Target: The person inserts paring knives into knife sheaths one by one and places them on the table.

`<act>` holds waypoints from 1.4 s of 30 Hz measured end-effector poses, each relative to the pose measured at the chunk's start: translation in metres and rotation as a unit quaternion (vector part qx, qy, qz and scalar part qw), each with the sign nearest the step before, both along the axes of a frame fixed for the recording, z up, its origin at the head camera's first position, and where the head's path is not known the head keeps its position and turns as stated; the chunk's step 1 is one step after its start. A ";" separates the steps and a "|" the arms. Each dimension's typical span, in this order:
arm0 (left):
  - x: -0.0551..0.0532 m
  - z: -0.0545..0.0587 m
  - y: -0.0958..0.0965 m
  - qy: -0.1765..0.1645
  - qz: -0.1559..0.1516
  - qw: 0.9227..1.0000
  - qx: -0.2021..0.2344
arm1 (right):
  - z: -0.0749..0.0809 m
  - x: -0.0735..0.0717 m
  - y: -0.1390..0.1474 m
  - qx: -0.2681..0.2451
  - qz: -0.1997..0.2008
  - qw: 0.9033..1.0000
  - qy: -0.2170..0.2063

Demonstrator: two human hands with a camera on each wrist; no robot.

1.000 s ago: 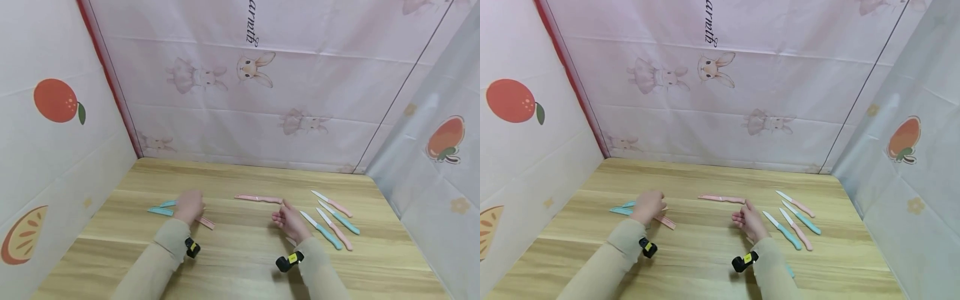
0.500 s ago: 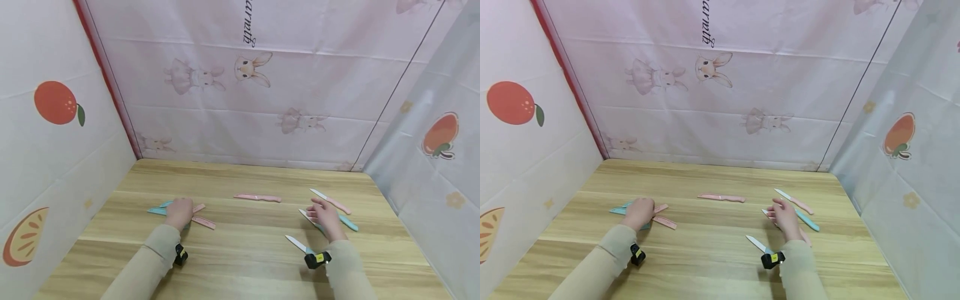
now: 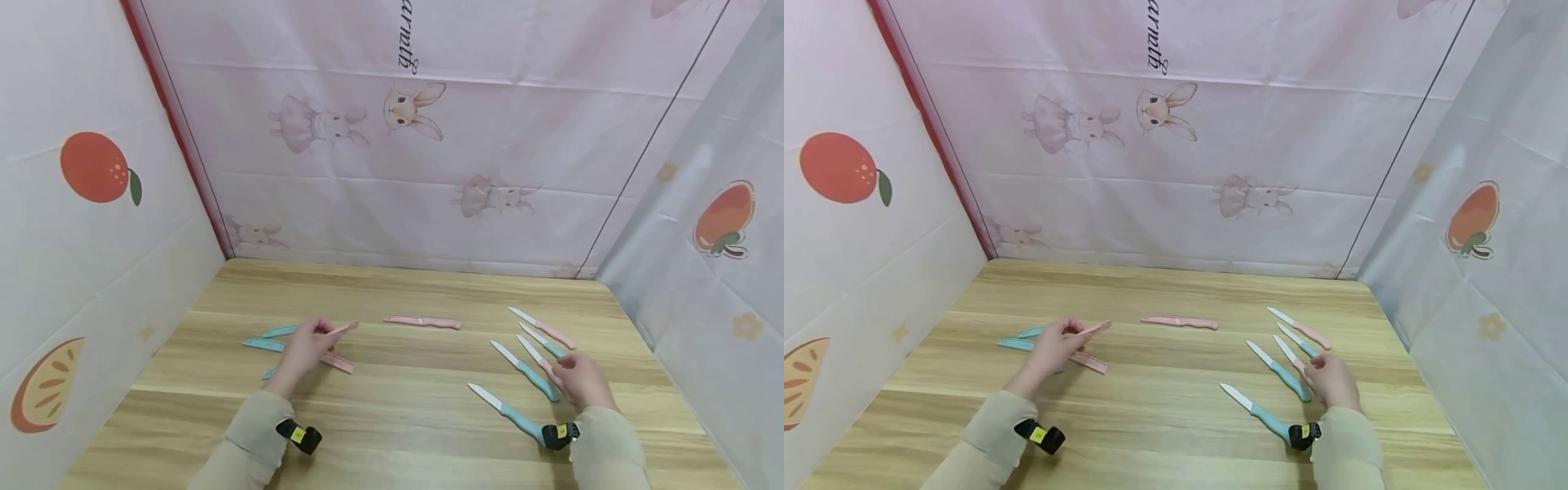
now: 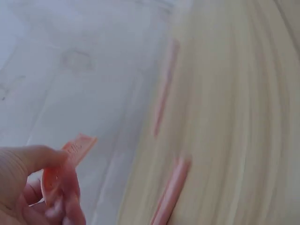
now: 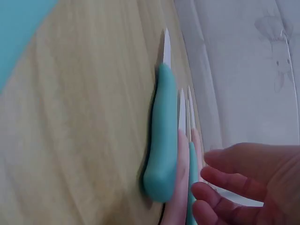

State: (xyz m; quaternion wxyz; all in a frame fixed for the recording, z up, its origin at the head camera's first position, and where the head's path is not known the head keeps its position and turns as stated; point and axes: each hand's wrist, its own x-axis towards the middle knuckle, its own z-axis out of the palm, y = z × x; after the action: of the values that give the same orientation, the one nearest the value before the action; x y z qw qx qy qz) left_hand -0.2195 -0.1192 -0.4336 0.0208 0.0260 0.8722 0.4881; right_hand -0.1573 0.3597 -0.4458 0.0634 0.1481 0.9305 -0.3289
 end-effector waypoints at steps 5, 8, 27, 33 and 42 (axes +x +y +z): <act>0.016 -0.002 0.008 -0.087 -0.059 0.965 0.241 | -0.004 0.003 0.004 0.035 0.018 0.999 -0.020; 0.025 -0.005 0.013 -0.132 -0.104 0.915 0.365 | -0.007 0.006 0.006 0.047 0.021 0.998 -0.019; 0.057 -0.017 0.054 -0.222 -0.013 0.769 0.599 | -0.003 0.018 0.011 0.006 -0.028 1.000 -0.002; 0.058 -0.017 0.058 -0.224 -0.008 0.761 0.608 | 0.010 0.022 0.000 -0.027 -0.067 0.995 0.062; 0.063 -0.018 0.062 -0.199 0.012 0.803 0.561 | 0.014 0.018 -0.036 -0.144 -0.229 0.924 0.269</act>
State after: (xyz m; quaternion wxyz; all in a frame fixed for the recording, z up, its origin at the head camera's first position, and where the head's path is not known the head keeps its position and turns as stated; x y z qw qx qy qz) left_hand -0.1565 -0.0570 -0.4519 0.1701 -0.0750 0.4229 0.8869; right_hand -0.1395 0.3238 -0.4313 -0.2456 0.2519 0.7961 -0.4924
